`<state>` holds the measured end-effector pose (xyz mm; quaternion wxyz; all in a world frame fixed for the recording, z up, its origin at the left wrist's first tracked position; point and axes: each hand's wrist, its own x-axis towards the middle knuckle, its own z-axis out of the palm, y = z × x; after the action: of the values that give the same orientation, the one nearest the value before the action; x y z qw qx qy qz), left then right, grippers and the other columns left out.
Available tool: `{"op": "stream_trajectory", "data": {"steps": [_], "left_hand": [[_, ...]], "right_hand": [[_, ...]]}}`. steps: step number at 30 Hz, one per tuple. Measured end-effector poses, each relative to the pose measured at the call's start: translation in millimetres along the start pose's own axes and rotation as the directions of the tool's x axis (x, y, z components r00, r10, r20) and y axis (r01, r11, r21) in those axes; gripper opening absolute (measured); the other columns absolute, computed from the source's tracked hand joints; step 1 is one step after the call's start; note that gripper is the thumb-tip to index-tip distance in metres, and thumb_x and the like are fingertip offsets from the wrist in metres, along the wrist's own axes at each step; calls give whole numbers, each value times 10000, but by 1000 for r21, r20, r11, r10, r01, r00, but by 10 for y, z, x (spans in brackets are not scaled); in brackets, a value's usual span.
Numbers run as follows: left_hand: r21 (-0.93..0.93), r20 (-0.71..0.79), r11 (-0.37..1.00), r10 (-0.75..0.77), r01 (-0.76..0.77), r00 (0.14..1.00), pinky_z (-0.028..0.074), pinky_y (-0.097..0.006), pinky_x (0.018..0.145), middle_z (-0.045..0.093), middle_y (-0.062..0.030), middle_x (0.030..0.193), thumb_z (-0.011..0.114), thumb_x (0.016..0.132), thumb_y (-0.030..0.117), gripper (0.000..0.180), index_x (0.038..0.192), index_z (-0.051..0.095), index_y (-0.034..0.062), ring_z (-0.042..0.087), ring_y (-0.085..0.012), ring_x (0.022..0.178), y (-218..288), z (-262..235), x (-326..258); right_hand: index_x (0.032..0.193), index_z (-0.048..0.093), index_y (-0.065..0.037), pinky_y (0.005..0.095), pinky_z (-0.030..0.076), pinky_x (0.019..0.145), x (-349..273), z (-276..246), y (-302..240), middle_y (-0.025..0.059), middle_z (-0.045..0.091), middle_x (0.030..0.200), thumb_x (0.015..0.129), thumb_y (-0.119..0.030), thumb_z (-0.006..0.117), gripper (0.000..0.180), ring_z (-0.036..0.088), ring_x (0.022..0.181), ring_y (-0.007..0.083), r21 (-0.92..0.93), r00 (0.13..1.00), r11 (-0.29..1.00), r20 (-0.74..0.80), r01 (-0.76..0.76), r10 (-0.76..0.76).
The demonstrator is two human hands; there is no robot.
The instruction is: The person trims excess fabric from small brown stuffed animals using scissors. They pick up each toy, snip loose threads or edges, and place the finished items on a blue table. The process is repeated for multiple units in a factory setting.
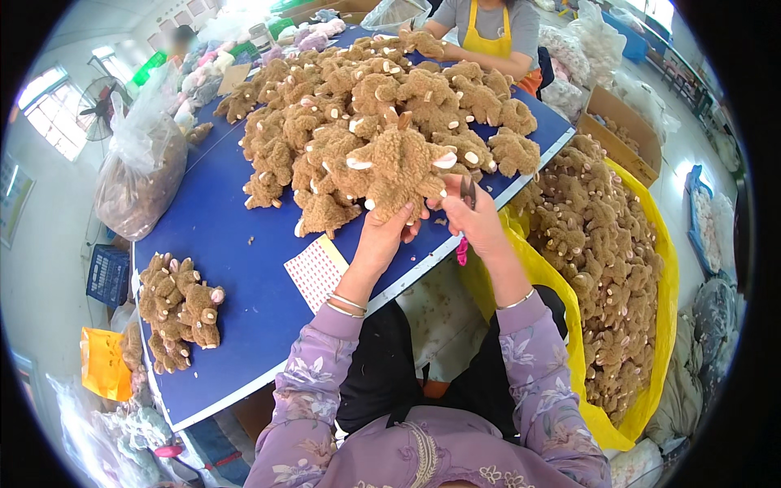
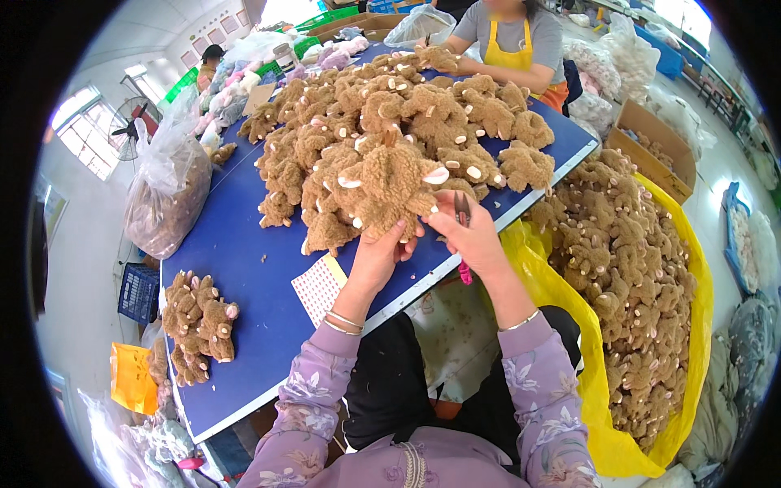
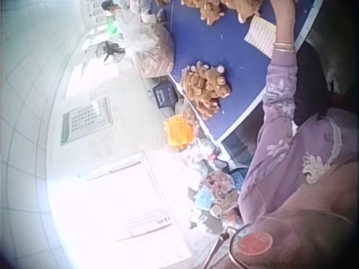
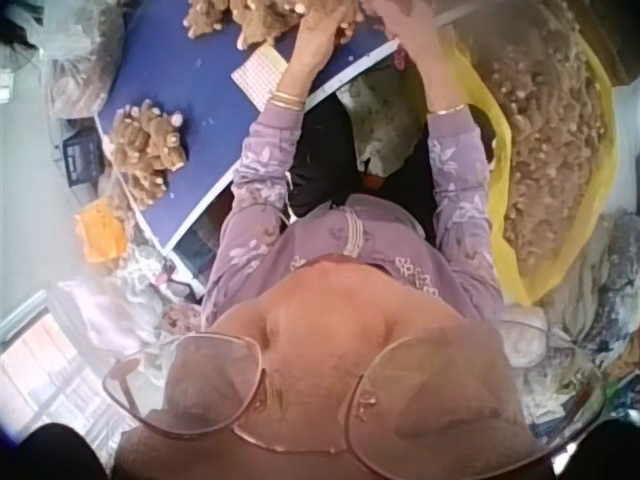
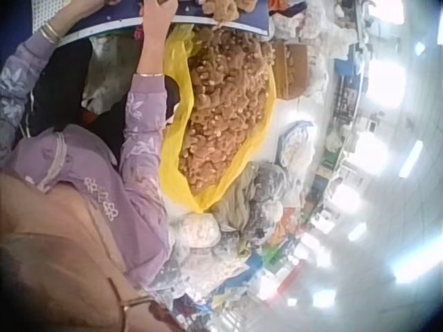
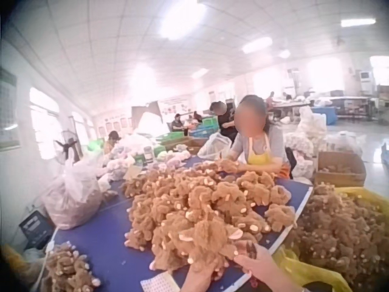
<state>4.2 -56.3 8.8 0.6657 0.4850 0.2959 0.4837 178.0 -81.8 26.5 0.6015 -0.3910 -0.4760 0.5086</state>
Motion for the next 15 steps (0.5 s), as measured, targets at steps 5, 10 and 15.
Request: {"op": "stream_trajectory", "data": {"steps": [5,10,15], "left_hand": [[101,20,995,-17,15,1000,398,-200,522,642,-17,834,514,971,183,170,973,609,42,508,-63,631,-10,8,-14],[214,48,976,-42,31,998,412,-209,529,641,-16,804,519,969,200,191,937,629,47,506,-65,623,29,42,-34],[411,67,912,-17,-12,998,469,-216,613,664,-31,852,643,893,161,179,988,629,10,566,-61,704,-22,79,-44]], "right_hand": [[1035,590,-5,180,377,474,41,69,29,-34,558,729,867,-148,649,229,463,562,22,-91,993,995,-109,44,-54],[1016,561,-10,223,375,470,105,-30,-53,-50,426,628,886,-245,627,277,353,486,47,31,991,999,-134,-13,17],[985,609,-2,205,400,448,20,104,40,8,589,744,833,-156,698,234,505,547,53,36,995,996,-47,-87,89]]}}
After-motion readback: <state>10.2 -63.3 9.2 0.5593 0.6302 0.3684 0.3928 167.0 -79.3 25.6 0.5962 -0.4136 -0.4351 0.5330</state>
